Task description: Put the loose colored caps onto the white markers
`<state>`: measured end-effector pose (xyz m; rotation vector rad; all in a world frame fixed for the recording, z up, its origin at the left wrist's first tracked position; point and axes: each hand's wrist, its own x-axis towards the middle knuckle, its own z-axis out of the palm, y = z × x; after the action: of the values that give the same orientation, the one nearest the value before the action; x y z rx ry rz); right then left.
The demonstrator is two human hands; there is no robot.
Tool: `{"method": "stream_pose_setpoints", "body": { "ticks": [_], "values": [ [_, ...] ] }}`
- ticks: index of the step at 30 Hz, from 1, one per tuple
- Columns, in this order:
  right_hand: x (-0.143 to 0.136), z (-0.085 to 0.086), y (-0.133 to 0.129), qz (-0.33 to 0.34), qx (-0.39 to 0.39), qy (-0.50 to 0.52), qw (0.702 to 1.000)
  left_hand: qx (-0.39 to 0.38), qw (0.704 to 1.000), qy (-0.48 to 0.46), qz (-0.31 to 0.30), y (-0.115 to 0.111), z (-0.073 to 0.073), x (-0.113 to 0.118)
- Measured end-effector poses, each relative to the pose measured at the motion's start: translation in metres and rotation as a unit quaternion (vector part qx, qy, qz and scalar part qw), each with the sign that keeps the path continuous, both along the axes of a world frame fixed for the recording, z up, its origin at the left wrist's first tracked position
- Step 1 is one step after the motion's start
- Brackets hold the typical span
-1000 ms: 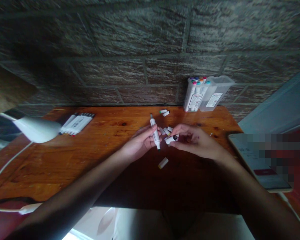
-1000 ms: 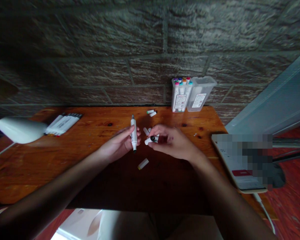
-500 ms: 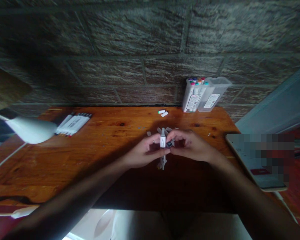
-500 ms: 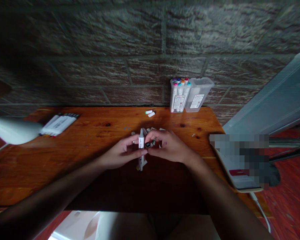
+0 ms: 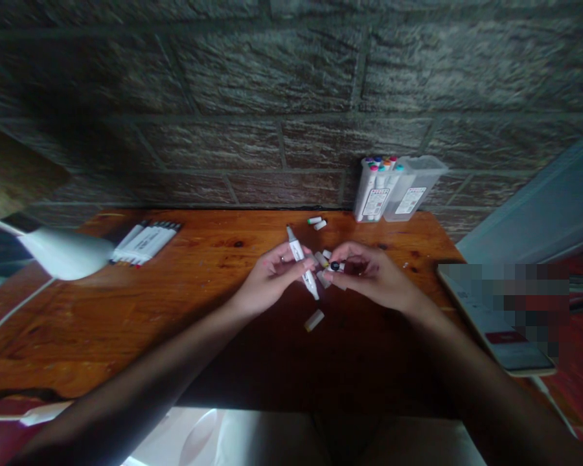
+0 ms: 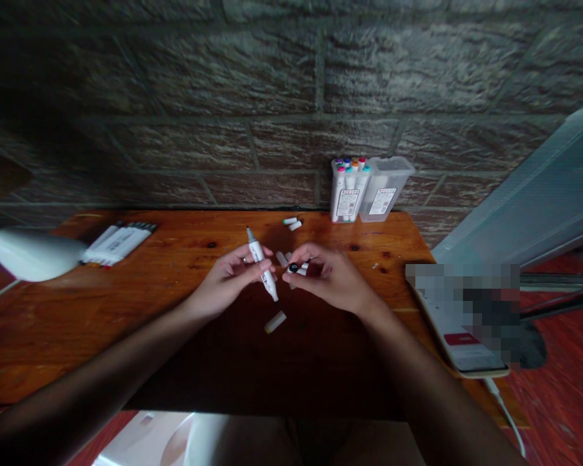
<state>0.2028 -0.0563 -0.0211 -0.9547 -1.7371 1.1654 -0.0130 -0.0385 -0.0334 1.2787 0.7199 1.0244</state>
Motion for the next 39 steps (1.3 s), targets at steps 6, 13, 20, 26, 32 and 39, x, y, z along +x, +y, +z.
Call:
{"method": "stream_pose_setpoints", "body": {
  "ticks": [6, 13, 20, 26, 32, 39],
  "values": [
    [-0.0007, -0.0025, 0.0037, -0.039, 0.004, 0.013, 0.999, -0.070, 0.994, -0.075, 0.018, 0.0032, -0.0001, 0.0007],
    [-0.0005, -0.0030, 0.0029, -0.025, -0.003, 0.009, 1.000, -0.101, 0.988, -0.106, 0.037, 0.0056, 0.0019, 0.0010],
    [-0.0037, -0.0063, 0.0030, -0.038, 0.019, 0.000, 0.999, -0.099, 0.988, -0.111, 0.034, 0.0069, 0.0011, 0.0004],
    [0.0002, -0.0088, 0.0060, -0.056, 0.025, -0.009, 0.998, -0.102, 0.989, -0.102, 0.023, 0.0066, -0.0036, 0.0016],
    [-0.0003, -0.0101, 0.0051, -0.055, 0.029, -0.015, 0.998, -0.090, 0.992, -0.088, 0.015, 0.0063, -0.0042, 0.0017],
    [-0.0030, -0.0078, 0.0033, -0.049, 0.022, -0.011, 0.999, -0.087, 0.992, -0.085, 0.024, 0.0065, -0.0030, 0.0012]
  ]
}}
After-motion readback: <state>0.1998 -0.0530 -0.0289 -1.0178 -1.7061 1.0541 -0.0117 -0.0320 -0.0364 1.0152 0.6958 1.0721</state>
